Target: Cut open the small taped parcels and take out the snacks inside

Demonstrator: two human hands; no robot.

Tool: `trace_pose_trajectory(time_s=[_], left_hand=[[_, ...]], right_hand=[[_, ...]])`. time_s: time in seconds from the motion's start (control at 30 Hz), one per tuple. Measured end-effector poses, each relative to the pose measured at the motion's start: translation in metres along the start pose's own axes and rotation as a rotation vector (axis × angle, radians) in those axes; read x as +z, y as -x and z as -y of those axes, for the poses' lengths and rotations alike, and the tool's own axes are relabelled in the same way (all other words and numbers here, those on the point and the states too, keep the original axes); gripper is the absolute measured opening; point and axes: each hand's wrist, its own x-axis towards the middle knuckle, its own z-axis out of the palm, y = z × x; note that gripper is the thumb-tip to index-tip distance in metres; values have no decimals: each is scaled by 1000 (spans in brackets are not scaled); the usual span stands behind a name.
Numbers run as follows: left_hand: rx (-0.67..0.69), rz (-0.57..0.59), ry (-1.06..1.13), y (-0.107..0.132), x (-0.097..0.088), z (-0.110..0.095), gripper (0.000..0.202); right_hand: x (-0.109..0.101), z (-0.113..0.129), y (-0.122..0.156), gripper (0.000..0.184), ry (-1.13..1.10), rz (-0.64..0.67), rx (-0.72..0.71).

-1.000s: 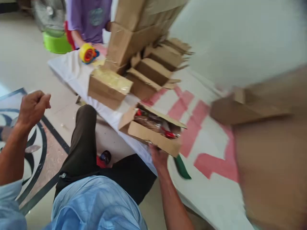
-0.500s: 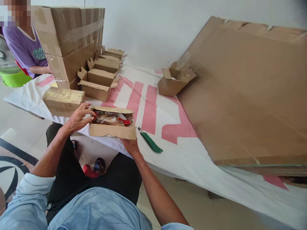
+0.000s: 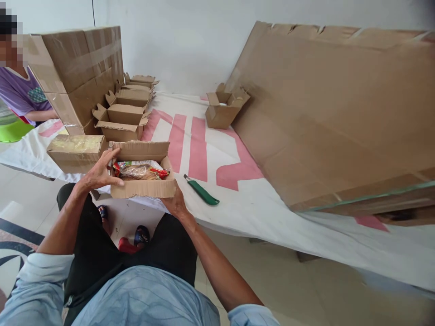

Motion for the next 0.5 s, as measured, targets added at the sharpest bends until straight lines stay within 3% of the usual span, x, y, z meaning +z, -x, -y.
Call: trace_pose_trajectory(time_s=[0.2,0.37,0.5], left_hand=[[-27,104,-47,12,-9,2,151],[-26,118,-80,13,-9,1,146],[-2,94,-97,12,-10,1,138]], right_hand=[[-6,12,15,56,-49,40,-6],[-37,19,14,47,-79,184,-51],[-69,42,-9,39,22,7,-168]])
